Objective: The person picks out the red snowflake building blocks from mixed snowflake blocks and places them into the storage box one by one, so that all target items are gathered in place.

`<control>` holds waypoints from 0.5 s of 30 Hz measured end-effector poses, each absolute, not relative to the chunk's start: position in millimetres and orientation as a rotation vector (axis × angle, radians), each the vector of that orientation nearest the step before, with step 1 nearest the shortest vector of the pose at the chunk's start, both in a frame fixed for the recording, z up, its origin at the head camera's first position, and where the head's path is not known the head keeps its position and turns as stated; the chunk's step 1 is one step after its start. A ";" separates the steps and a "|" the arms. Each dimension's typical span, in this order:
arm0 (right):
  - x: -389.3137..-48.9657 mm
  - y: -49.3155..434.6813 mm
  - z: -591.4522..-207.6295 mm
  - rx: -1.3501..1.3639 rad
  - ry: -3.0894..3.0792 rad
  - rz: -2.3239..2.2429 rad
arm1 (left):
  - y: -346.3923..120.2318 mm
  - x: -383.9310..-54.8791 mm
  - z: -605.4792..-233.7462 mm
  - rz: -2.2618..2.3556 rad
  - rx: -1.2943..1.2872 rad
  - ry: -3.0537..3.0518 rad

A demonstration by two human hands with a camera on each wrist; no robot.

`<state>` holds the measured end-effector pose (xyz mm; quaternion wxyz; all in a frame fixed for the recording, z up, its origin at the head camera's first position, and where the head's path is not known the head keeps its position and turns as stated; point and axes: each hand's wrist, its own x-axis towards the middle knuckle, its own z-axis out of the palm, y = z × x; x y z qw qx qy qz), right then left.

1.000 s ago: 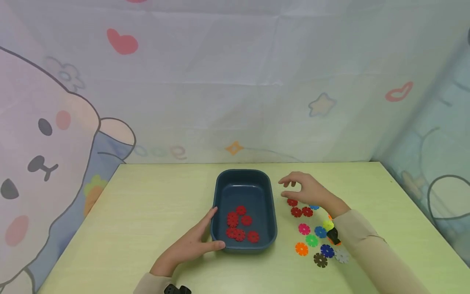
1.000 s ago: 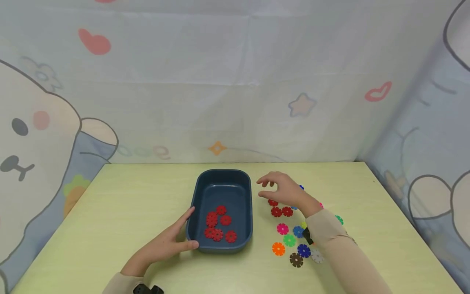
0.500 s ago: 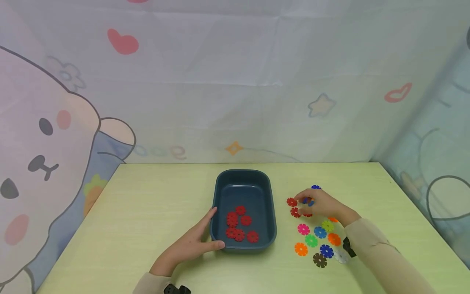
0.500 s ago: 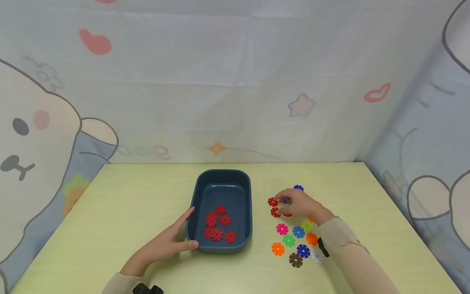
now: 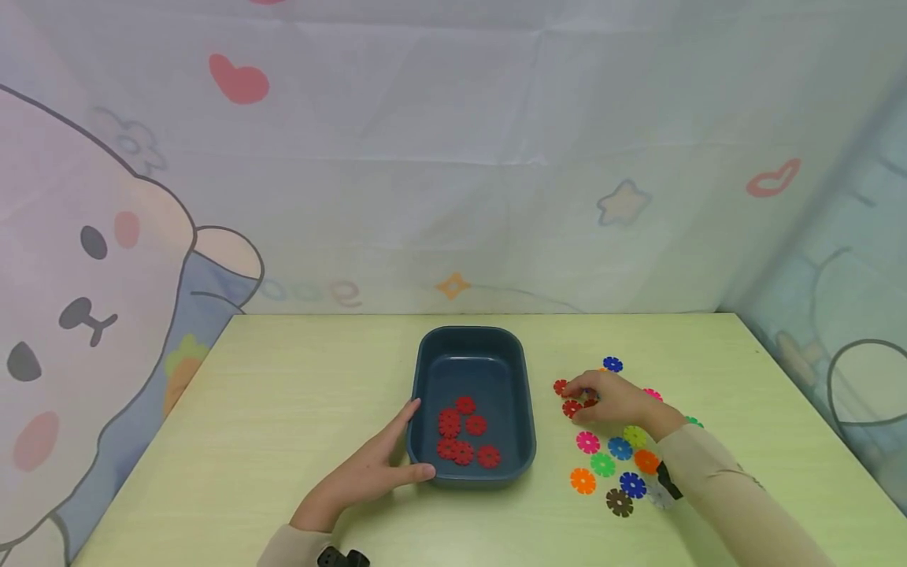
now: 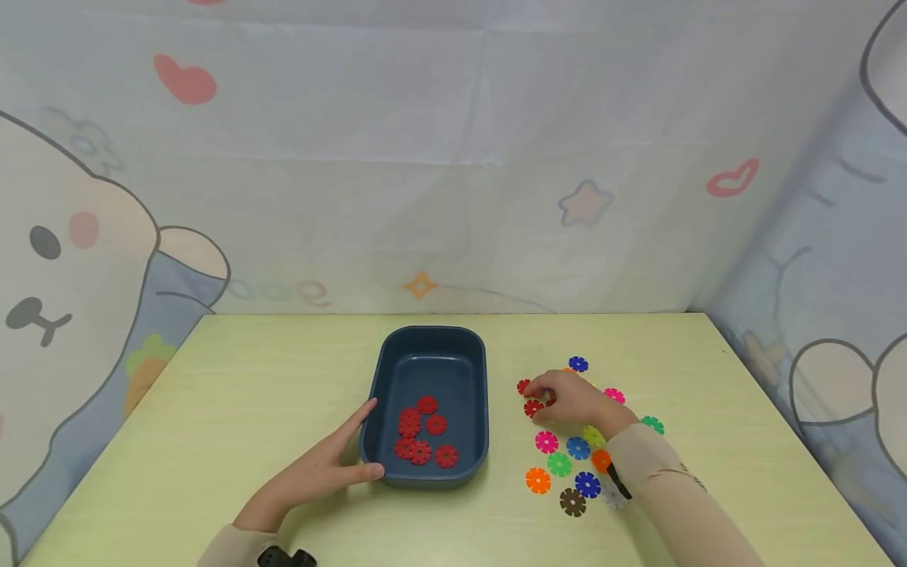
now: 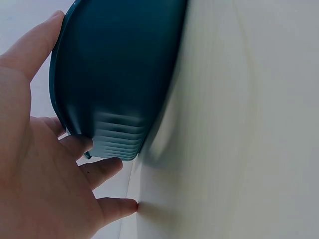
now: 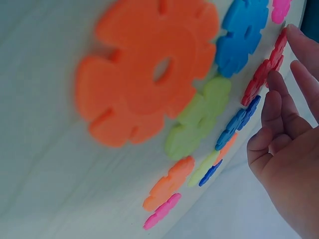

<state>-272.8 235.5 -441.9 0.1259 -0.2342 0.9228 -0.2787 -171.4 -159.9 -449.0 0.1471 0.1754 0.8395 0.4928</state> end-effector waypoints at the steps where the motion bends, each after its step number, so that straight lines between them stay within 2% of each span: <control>1: -272.4 235.0 -441.4 -0.674 2.688 -0.808 | -159.9 -171.6 -449.2 1.415 0.507 2.417; 15: -272.8 230.3 -439.0 -0.690 2.695 -0.741 | -158.4 -171.5 -447.9 1.428 0.497 2.402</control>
